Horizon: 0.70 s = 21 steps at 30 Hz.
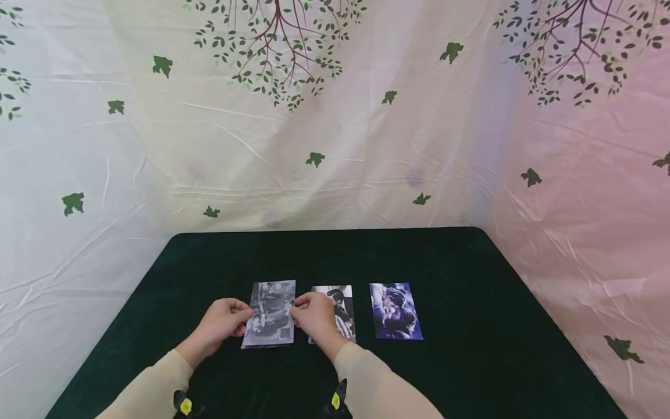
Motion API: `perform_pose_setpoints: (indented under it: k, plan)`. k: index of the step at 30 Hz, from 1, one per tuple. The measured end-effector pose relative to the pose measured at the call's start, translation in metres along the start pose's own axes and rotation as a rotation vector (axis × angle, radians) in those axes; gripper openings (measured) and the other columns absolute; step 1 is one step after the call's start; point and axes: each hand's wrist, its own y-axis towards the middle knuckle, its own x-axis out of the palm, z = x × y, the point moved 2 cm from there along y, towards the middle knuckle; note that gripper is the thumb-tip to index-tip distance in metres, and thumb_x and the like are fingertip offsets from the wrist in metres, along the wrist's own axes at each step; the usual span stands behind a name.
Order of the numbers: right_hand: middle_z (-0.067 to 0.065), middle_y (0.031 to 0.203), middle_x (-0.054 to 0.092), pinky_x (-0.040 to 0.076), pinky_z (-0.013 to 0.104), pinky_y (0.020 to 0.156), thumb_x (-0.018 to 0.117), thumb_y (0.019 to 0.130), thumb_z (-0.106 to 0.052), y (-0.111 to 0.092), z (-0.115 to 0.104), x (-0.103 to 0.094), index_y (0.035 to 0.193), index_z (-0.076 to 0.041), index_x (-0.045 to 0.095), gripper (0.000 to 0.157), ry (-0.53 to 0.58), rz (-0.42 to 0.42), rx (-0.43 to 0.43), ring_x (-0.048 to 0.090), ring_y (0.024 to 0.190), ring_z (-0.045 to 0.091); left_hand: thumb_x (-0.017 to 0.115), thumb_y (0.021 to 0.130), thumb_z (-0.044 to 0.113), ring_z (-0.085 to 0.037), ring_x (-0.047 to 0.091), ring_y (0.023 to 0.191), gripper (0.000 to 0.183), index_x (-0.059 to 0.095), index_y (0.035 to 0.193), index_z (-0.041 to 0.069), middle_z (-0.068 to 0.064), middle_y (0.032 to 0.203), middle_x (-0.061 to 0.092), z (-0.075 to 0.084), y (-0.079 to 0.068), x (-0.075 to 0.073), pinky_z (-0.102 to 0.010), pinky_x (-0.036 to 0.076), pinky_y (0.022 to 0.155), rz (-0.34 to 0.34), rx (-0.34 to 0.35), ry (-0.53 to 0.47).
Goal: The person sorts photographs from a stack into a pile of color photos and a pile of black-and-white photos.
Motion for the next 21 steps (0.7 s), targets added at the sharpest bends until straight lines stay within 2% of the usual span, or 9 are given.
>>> perform_pose_setpoints:
  k: [7,15,21]
  plan:
    - [-0.001,0.07,0.068,0.053,0.025,0.054,0.072,0.082,-0.007,0.003,0.0,0.008,0.093,-0.004,0.07,0.012,-0.086,0.021,-0.013,0.063,0.057,0.011,0.062,0.093,0.013,-0.018,0.058,0.058,0.012,0.063,0.097,0.001,-0.008,0.073,0.061,-0.005,0.004,-0.002,-0.03,0.051,0.056,0.019,-0.003,0.062]
    - [-0.003,0.07,0.066,0.051,0.025,0.054,0.074,0.083,-0.011,0.002,0.001,0.014,0.092,-0.007,0.072,0.011,-0.177,0.036,0.01,0.062,0.056,0.008,0.064,0.091,0.013,-0.018,0.059,0.059,0.01,0.065,0.092,0.002,-0.008,0.076,0.061,-0.007,0.008,-0.002,-0.03,0.052,0.055,0.035,-0.011,0.127]
    - [-0.004,0.067,0.065,0.051,0.024,0.053,0.074,0.082,-0.012,0.003,0.003,0.016,0.091,-0.007,0.072,0.011,-0.203,0.044,0.005,0.061,0.055,0.007,0.064,0.091,0.012,-0.018,0.059,0.06,0.01,0.066,0.091,0.003,-0.008,0.078,0.061,-0.007,0.008,-0.003,-0.03,0.051,0.054,0.038,-0.013,0.156]
